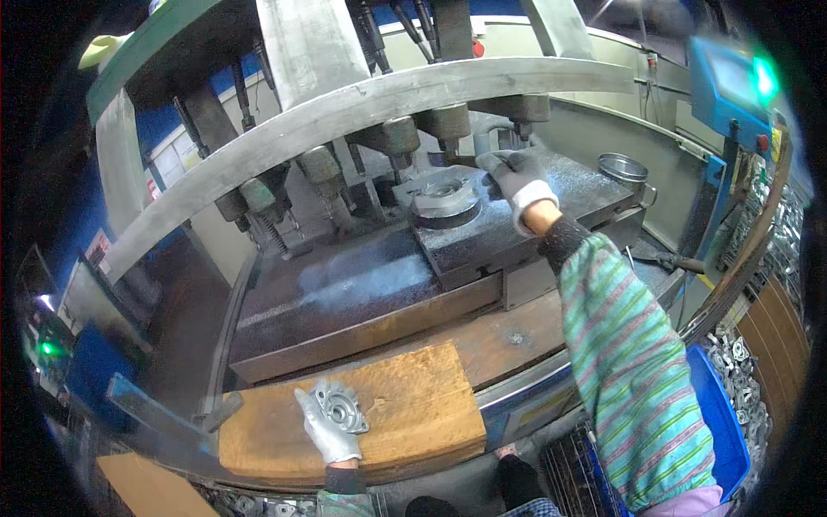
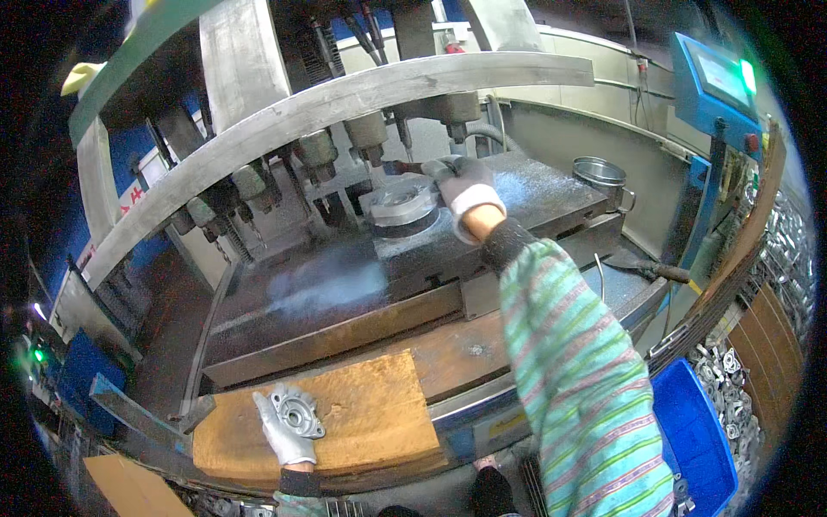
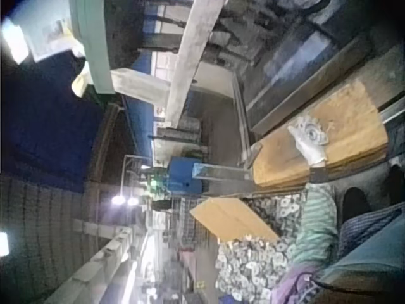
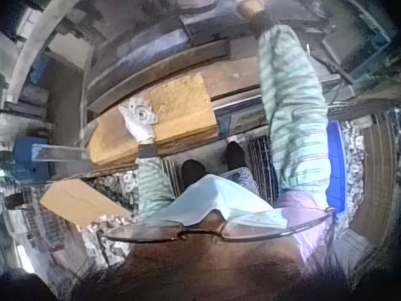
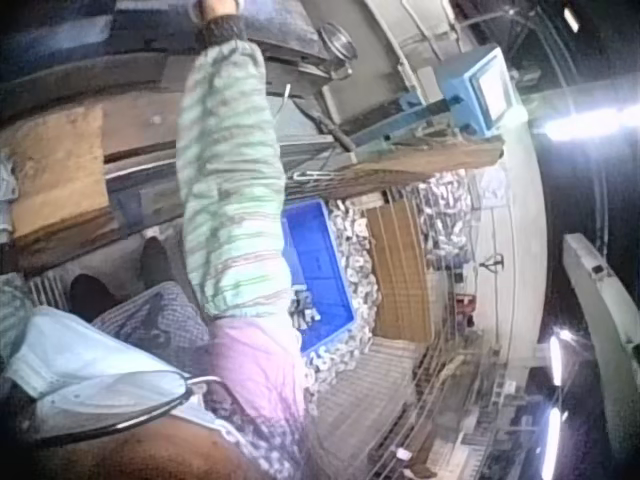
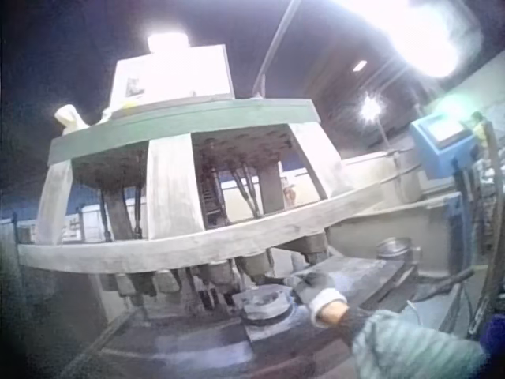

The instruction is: The person deburrs metal parts using a handheld deburring tool on a wooden block, loads them into an industrial drilling machine to process them while applying lubricant with a brush, and places the finished parts into a blue crate.

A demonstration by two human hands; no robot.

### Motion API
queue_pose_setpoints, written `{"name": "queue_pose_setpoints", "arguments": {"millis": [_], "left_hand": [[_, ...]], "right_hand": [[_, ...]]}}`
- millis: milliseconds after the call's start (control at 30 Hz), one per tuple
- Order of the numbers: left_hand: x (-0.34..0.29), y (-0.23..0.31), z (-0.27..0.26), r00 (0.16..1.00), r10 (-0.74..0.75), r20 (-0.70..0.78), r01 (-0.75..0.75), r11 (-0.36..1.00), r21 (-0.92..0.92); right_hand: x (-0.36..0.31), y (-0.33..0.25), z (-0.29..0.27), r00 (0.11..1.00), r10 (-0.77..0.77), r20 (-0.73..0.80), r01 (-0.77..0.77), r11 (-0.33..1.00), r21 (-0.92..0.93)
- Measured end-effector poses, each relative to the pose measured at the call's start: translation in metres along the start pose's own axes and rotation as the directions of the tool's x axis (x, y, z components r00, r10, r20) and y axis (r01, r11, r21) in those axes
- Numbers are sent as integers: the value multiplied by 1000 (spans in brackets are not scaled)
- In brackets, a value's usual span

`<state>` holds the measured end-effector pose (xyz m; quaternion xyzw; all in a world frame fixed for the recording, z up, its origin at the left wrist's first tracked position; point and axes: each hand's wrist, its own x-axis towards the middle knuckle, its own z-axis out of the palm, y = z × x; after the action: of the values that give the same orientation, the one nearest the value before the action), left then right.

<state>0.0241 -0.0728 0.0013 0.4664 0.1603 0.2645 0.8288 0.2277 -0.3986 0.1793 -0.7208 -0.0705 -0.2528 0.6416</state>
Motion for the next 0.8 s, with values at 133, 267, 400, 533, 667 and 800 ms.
{"name": "queue_pose_setpoints", "arguments": {"millis": [133,267,400,533,667,800], "left_hand": [[-3,1,1,1000,-9,21,10,1000,-15],[-1,-1,0,1000,-2,-6,2,1000,-7],[0,0,-1,999,10,37,-10,1000,-5],[-2,2,2,1000,5,11,-4,1000,-16],[-4,4,2,999,-9,31,9,1000,-19],[-4,3,1,999,-11,51,13,999,-30]], "right_hand": [[-33,-8,-7,1000,-18,8,18,1000,-16],[-83,-14,-19,999,-15,52,12,997,72],[-76,-9,28,993,-35,116,55,984,-167],[-54,-6,82,997,-82,1,74,888,-454],[-89,-8,58,997,-19,78,33,983,-178],[-115,1,56,987,-35,157,40,999,-31]]}}
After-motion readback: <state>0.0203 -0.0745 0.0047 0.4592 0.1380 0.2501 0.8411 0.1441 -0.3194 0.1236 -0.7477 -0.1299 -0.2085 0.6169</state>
